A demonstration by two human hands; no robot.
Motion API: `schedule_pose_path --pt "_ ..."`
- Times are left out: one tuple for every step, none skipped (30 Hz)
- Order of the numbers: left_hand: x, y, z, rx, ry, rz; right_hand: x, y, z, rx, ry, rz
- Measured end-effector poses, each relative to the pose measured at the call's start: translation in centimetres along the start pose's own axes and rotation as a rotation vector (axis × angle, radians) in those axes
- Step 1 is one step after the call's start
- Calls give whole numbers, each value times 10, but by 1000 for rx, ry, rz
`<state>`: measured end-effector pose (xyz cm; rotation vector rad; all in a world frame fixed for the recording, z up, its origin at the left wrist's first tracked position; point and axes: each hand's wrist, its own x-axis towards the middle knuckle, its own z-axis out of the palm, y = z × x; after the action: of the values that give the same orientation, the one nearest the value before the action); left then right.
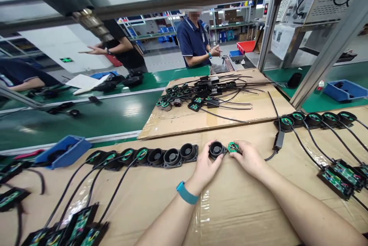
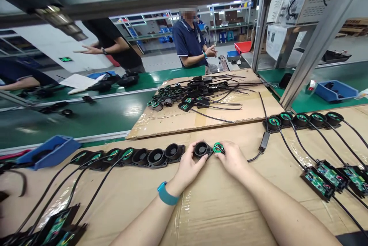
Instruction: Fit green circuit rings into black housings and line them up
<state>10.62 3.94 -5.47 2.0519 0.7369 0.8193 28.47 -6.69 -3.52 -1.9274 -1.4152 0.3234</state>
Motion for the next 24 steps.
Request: schedule_pose_path --pt "0 0 0 -1 13 -2 -3 -1 -1 -8 52 -40" --pt "0 1 1 3 26 3 -6 -4 -4 -13 118 -91" --pt "-1 1 1 13 36 17 -11 -8 -6 -11 189 -145" --pt "-2 3 2 26 40 40 -15 -13 -8 0 256 -196" --pt "-4 4 2 40 42 68 -20 -19 -10 16 312 -238" --pt "-6 7 3 52 42 101 -24 -25 -11 32 347 -275" --pt "-8 9 3 59 41 133 -28 -31 -11 45 358 -306" --pt "-10 12 3 59 35 164 -31 -37 -9 53 354 -334" --pt "-12 16 3 55 30 189 -34 -41 -7 56 341 -358" --pt "-13 19 3 50 27 206 -35 -45 -5 55 325 -376" --pt "-15 22 3 49 27 217 -36 -47 -1 51 310 -386" --pt "-16 24 3 54 26 218 -36 -49 1 48 302 -390" --pt "-16 25 3 60 27 216 -35 -49 4 45 301 -390" --pt "-17 26 3 66 29 210 -35 -50 6 43 305 -387" --pt "-17 26 3 68 30 200 -34 -50 7 39 306 -381" --pt "-17 26 3 66 30 194 -34 -50 8 35 307 -372" --pt "-17 26 3 62 30 191 -33 -49 8 29 303 -362" --pt "-17 26 3 57 30 190 -33 -49 8 25 291 -352" --pt "-17 25 4 53 29 190 -33 -49 7 23 275 -340" --pt "-17 25 4 51 28 190 -33 -49 7 21 260 -331" --pt "-17 25 4 50 30 191 -33 -49 6 18 248 -323" --pt "-17 25 4 48 36 187 -33 -49 6 12 238 -312" --pt "-17 25 4 48 43 183 -33 -49 6 4 232 -301" --pt "-17 26 4 50 49 179 -33 -48 6 -6 226 -291"
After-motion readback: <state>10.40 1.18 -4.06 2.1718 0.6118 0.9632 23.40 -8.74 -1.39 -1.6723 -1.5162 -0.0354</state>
